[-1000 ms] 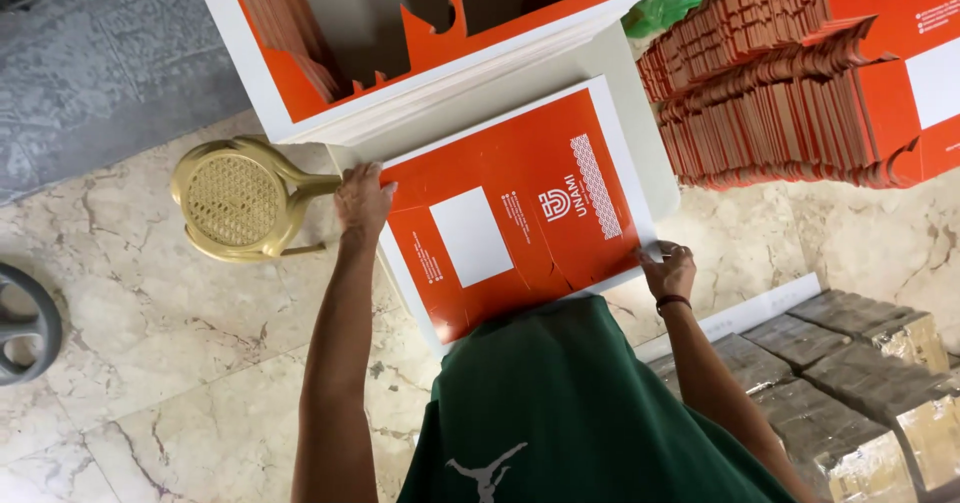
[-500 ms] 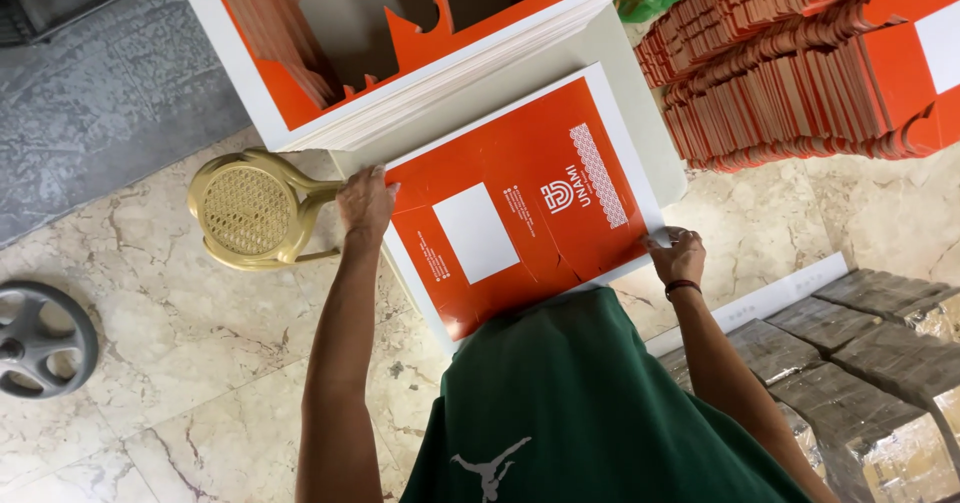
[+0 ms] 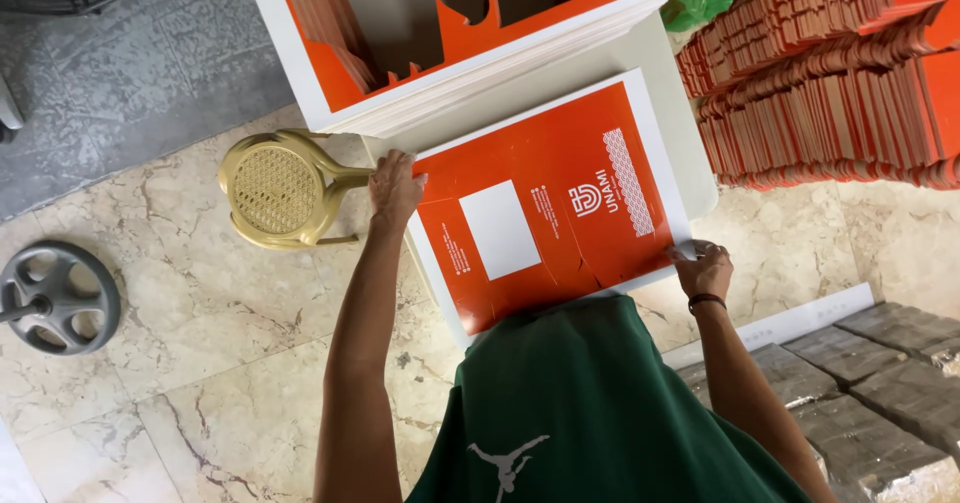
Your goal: Organize flat cardboard box templates by picking them from a stack and placing them into a container.
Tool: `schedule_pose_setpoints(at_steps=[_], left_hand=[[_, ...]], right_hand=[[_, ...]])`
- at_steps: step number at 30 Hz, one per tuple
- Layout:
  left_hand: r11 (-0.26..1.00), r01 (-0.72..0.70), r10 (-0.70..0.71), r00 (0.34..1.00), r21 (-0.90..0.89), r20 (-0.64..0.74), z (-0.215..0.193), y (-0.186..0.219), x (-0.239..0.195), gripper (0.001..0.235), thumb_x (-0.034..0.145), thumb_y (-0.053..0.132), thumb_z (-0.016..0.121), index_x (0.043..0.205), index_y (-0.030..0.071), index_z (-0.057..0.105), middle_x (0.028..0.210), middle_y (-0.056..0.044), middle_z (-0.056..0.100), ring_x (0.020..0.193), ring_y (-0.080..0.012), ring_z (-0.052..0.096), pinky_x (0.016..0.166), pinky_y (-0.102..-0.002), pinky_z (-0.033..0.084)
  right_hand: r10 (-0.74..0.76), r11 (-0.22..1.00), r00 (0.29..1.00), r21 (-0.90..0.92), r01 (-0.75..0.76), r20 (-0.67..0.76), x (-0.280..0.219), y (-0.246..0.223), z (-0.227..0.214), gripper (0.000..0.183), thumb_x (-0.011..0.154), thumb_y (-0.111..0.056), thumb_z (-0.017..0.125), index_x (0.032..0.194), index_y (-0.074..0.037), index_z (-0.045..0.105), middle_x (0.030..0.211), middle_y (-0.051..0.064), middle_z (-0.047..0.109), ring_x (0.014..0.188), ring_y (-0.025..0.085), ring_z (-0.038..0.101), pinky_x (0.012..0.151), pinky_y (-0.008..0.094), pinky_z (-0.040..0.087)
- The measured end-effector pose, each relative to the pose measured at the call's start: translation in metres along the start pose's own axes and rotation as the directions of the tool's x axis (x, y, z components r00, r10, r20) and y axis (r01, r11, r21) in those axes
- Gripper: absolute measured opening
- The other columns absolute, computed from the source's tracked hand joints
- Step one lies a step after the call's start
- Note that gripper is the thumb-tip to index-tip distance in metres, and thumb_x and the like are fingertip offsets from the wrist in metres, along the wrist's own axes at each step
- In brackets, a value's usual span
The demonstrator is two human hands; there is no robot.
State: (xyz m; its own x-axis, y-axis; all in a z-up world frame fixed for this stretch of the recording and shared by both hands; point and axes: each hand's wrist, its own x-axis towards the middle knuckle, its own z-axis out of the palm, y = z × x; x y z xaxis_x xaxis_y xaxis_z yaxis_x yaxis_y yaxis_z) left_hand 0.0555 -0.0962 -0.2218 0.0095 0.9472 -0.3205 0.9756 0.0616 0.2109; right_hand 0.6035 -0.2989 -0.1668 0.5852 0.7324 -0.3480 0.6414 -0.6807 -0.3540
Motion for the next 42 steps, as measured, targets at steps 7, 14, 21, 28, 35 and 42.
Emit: schedule_pose_setpoints(at_steps=[7,14,21,28,35,42], left_hand=[[0.999,0.019,-0.019,1.0,0.032,0.0,-0.014,0.008,-0.003,0.047,0.092,0.043,0.072,0.131,0.019,0.065,0.122,0.0,0.056,0.117,-0.0255,0.054,0.095,-0.044,0.05],[0.996,0.09,-0.087,0.984,-0.016,0.153,-0.06,0.025,-0.007,0.055,0.089,0.044,0.074,0.137,0.019,0.064,0.128,-0.007,0.053,0.125,-0.031,0.048,0.103,-0.05,0.043],[0.976,0.19,-0.151,0.943,-0.109,0.297,-0.097,0.021,0.005,0.046,0.085,0.037,0.071,0.129,0.024,0.072,0.117,-0.011,0.073,0.114,-0.0326,0.068,0.091,-0.046,0.052],[0.711,0.388,0.011,0.828,-0.587,0.561,-0.135,0.008,-0.06,0.081,0.078,0.049,0.076,0.138,-0.002,0.059,0.142,-0.024,0.058,0.134,-0.0387,0.05,0.11,-0.049,0.035],[0.263,0.301,-0.061,0.953,-0.917,0.295,-0.041,-0.004,-0.137,0.067,0.084,0.028,0.082,0.14,0.006,0.052,0.109,-0.01,0.067,0.092,-0.0219,0.066,0.066,-0.031,0.049],[-0.043,0.395,-0.104,0.912,-0.918,0.398,-0.026,0.064,-0.257,0.074,0.096,0.02,0.064,0.161,0.012,0.03,0.156,-0.031,0.043,0.141,-0.0488,0.043,0.108,-0.057,0.043]], right_hand=[[0.002,0.999,1.0,-0.04,-0.001,0.013,-0.001,0.004,0.001,0.054,0.08,-0.032,0.088,0.122,-0.001,0.073,0.11,0.02,0.064,0.103,0.04,0.069,0.095,0.043,0.058],[0.013,0.999,1.0,-0.041,-0.012,0.026,0.0,0.001,0.001,0.05,0.081,-0.027,0.086,0.122,-0.003,0.073,0.11,0.018,0.064,0.102,0.039,0.07,0.095,0.042,0.057],[0.008,0.999,0.999,-0.034,-0.007,0.034,0.005,0.004,0.003,0.051,0.08,-0.027,0.086,0.122,-0.003,0.072,0.111,0.019,0.064,0.103,0.039,0.069,0.095,0.042,0.057],[0.021,0.999,0.998,-0.039,-0.018,0.061,0.003,0.006,0.0,0.052,0.079,-0.029,0.087,0.122,-0.004,0.073,0.108,0.016,0.066,0.101,0.038,0.071,0.093,0.043,0.059],[0.027,1.0,0.997,0.012,-0.028,0.065,0.006,-0.003,-0.003,0.051,0.078,-0.026,0.087,0.122,-0.003,0.073,0.109,0.019,0.068,0.102,0.039,0.071,0.092,0.044,0.059],[0.016,0.999,0.994,-0.029,-0.013,0.11,0.013,-0.004,-0.006,0.054,0.078,-0.031,0.086,0.124,-0.005,0.073,0.107,0.017,0.069,0.105,0.038,0.07,0.094,0.044,0.058]])
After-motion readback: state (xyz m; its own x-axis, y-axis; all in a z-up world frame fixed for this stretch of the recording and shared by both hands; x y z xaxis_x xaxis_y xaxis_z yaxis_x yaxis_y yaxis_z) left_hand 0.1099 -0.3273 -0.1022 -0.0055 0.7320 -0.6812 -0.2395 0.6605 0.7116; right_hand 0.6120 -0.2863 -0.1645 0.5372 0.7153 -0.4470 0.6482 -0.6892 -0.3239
